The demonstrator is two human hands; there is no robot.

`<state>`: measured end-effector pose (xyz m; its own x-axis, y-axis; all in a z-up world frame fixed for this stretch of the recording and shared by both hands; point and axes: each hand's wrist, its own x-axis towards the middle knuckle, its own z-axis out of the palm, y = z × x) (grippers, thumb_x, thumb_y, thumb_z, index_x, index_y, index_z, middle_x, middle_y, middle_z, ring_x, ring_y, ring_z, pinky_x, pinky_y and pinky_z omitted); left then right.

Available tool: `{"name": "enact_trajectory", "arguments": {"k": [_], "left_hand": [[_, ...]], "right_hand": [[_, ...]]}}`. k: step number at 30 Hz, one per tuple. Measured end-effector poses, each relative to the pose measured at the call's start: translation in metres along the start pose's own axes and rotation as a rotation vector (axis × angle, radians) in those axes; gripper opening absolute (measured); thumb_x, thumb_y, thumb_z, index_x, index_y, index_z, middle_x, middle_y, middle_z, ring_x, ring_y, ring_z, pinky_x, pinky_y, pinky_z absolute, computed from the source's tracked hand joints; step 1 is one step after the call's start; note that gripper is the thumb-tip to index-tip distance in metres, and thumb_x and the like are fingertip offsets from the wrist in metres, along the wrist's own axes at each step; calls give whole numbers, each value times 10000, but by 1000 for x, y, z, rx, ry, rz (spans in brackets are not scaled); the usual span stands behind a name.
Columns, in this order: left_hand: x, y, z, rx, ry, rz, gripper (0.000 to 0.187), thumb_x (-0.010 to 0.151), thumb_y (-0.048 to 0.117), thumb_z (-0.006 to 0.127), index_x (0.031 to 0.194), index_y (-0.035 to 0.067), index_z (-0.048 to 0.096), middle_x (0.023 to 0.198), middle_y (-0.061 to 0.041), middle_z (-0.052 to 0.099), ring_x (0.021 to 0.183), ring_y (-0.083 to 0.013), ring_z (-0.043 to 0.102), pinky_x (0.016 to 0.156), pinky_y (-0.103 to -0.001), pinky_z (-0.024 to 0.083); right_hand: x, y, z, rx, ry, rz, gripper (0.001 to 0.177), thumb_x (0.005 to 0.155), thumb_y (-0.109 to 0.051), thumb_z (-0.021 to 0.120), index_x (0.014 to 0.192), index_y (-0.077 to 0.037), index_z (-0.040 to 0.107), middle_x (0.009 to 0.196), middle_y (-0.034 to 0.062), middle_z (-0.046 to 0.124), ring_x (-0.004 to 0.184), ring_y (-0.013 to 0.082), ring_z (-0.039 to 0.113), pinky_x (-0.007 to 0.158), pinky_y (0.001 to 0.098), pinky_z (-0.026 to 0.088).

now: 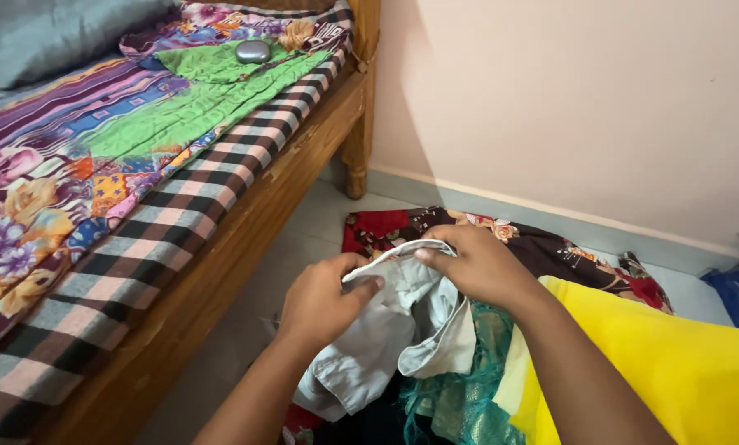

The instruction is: Inspecting a pair of light-colored trousers for quality or preparation on a bed.

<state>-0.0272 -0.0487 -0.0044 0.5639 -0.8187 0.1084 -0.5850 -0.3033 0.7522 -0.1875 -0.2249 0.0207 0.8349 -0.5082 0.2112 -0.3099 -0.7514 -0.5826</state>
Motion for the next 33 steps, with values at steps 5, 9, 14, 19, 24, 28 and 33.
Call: {"name": "enact_trajectory", "arguments": {"k": [5,9,14,19,24,28,33], "left_hand": [[-2,10,-1,1,-125,-26,378,765,421,784,1026,149,756,766,-133,750,720,-291,730,693,-426,539],[-1,3,6,-24,-155,53,354,760,410,801,969,127,759,757,-135,741,708,-290,722,676,-415,534],[-8,13,2,-82,-97,110,305,782,358,772,987,134,763,756,-132,753,655,-283,712,637,-409,524],[-7,11,3,-139,73,234,326,775,317,765,1045,134,757,837,-119,778,645,-270,720,632,-375,540],[1,-6,17,-305,204,206,264,783,245,749,994,88,776,810,-83,802,712,-161,766,651,-318,556],[13,-24,31,-560,87,189,219,810,193,738,961,35,760,813,-57,785,737,-134,703,671,-293,541],[27,-46,34,-597,-171,-117,489,999,428,492,962,22,763,852,-101,706,809,-202,607,753,-344,470]], "right_hand": [[-6,-2,-8,80,75,98,295,903,-307,680,1031,-49,746,874,112,740,804,221,694,763,361,530],[-3,5,-8,109,176,191,281,933,-283,655,1054,-47,747,968,134,796,898,215,752,853,340,547],[3,18,0,68,243,97,395,926,-228,620,1298,-94,629,1185,151,737,1096,233,689,946,341,499],[-1,-16,1,204,-12,106,509,929,-266,555,1435,-204,562,1277,84,731,1144,184,690,978,318,490],[-7,-44,-3,239,-311,40,611,810,-345,804,1341,-144,579,1208,97,742,1117,192,695,952,320,511],[-5,-40,0,7,-322,70,388,795,-305,791,1112,-88,738,986,117,787,934,222,755,857,340,560],[-3,-28,-5,107,-142,19,312,770,-214,790,1062,-110,762,919,75,796,869,195,755,800,340,553]]}}
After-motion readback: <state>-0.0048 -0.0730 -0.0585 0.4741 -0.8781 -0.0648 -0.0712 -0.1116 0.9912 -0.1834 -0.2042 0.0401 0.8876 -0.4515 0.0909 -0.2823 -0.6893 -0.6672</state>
